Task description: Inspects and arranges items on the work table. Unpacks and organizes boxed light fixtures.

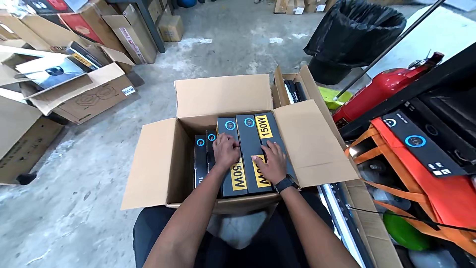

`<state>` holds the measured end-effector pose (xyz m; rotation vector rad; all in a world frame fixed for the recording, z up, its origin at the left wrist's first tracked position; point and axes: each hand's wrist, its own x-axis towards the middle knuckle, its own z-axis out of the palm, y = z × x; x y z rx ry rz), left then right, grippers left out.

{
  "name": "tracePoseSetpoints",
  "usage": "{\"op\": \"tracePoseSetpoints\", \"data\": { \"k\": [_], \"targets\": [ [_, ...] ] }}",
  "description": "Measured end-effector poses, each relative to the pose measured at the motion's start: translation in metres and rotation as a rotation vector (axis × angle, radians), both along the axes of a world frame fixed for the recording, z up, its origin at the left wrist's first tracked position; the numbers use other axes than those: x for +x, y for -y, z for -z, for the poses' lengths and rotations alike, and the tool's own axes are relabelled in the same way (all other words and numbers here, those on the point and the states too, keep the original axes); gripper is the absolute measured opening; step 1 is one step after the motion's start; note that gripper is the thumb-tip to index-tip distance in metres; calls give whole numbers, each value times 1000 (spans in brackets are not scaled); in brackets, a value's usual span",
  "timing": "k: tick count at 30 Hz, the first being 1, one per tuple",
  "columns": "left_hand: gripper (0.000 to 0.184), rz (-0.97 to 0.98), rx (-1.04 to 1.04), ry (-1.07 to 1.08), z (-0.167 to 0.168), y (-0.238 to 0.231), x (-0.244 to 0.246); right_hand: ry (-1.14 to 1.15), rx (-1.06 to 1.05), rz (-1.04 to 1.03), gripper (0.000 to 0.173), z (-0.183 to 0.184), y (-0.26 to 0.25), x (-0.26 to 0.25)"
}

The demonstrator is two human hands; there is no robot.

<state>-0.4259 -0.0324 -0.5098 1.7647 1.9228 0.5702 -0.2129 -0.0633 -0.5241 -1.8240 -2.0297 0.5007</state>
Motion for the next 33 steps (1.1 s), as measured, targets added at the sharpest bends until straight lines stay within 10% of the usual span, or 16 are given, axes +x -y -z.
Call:
{"op": "tracePoseSetpoints", "data": {
  "k": [13,33],
  "targets": [
    [27,-30,5,195,2,-2,-9,124,-40,74,114,-6,-1,-24],
    [45,-28,32,20,6,4,-7,140,-53,55,113,-4,4,-21]
  ]
}}
